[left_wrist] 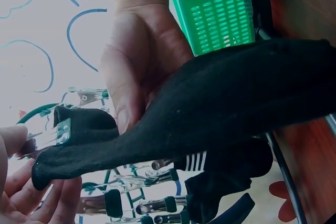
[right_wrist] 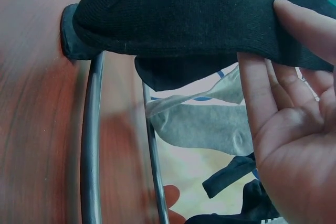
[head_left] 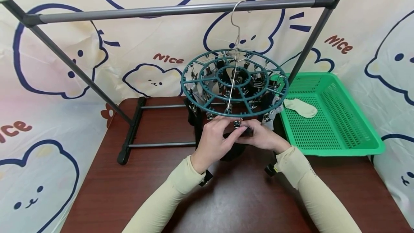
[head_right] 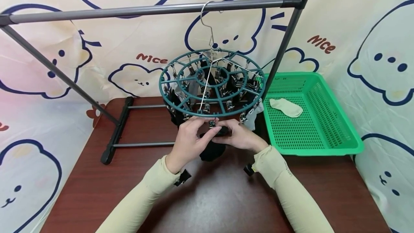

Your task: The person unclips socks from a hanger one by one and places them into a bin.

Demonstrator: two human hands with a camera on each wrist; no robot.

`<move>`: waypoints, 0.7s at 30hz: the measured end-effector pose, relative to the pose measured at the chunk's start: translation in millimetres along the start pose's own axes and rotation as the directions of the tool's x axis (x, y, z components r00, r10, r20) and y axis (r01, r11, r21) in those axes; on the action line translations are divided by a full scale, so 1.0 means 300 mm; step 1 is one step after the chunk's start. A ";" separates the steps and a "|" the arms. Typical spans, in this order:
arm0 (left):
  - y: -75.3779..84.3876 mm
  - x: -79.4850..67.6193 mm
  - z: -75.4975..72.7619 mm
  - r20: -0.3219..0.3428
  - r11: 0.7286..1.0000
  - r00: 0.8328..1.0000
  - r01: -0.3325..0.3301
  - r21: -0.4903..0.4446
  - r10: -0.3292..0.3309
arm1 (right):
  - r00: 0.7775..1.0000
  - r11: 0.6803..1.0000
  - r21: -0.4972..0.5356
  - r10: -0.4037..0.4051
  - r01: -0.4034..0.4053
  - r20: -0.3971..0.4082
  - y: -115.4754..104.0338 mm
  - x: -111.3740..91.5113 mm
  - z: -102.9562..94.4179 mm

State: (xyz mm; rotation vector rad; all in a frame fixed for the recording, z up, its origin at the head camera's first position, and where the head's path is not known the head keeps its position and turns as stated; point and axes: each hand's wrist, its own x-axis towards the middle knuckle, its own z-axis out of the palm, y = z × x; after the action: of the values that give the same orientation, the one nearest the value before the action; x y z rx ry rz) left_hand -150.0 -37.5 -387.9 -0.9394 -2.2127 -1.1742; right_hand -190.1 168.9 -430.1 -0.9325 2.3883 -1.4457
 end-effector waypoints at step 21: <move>-0.004 -0.004 0.001 -0.012 1.000 1.000 -0.009 -0.025 0.008 | 0.999 0.999 0.009 0.032 -0.032 0.027 0.000 -0.008 -0.008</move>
State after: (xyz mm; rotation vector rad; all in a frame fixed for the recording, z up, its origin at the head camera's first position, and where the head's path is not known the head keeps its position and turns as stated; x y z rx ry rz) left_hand -150.2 -38.2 -389.7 -0.9485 -2.1871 -1.2035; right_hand -189.6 172.1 -429.3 -0.9011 2.3639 -1.4230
